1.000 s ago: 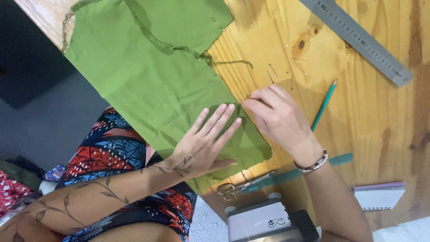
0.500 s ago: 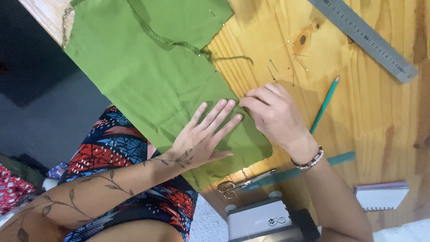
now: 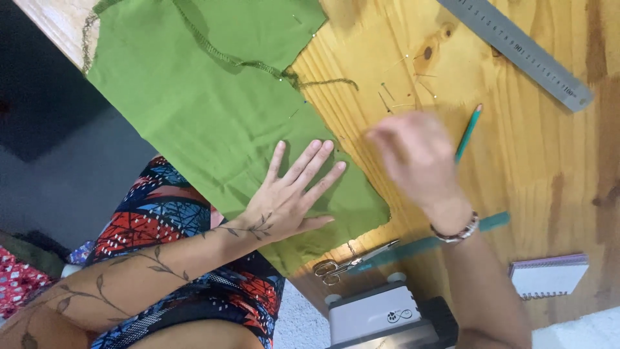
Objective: Aligning fabric pieces and securing them with sewing pins after using an overlock machine.
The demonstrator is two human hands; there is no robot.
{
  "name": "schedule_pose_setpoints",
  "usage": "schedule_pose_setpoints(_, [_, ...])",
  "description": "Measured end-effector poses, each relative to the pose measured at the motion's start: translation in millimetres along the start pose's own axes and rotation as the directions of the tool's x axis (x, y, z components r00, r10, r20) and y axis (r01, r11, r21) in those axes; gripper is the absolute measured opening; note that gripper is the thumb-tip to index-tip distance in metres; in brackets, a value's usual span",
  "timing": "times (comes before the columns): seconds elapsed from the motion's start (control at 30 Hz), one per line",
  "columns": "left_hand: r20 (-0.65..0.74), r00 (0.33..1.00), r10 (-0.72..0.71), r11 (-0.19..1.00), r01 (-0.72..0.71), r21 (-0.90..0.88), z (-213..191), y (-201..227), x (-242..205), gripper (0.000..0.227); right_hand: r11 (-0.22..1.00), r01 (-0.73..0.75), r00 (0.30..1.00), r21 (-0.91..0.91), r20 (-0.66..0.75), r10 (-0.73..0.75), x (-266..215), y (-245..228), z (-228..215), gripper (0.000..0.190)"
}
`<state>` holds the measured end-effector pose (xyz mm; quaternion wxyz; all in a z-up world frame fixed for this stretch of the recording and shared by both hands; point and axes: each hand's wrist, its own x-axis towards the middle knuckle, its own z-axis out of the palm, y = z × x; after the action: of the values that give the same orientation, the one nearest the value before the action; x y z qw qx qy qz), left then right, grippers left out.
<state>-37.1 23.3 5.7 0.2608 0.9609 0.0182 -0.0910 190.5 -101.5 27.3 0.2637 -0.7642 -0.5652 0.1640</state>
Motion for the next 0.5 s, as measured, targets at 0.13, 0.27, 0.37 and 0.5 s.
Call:
schedule_pose_setpoints(0.13, [0.015,1.0,0.017,1.0,-0.016,-0.013,0,4,-3,0.097,0.987,-0.151,0.988,-0.052,-0.03,0.149,-3,16,-9,0.02])
schedule_pose_setpoints(0.27, [0.015,0.999,0.051,0.997,-0.051,0.056,5,1,1,0.101,0.969,-0.237,0.971,-0.067,0.006,0.237,-4,10,-8,0.017])
schedule_pose_setpoints(0.37, [0.046,0.998,0.036,0.999,-0.036,-0.013,-4,7,3,0.098,0.968,-0.219,0.973,-0.121,0.045,0.226,-11,9,-11,0.017])
schedule_pose_setpoints(0.5, [0.09,0.994,0.056,0.997,-0.052,-0.051,-1,21,3,0.097,0.98,-0.141,0.979,-0.143,0.128,0.16,-21,2,-24,0.004])
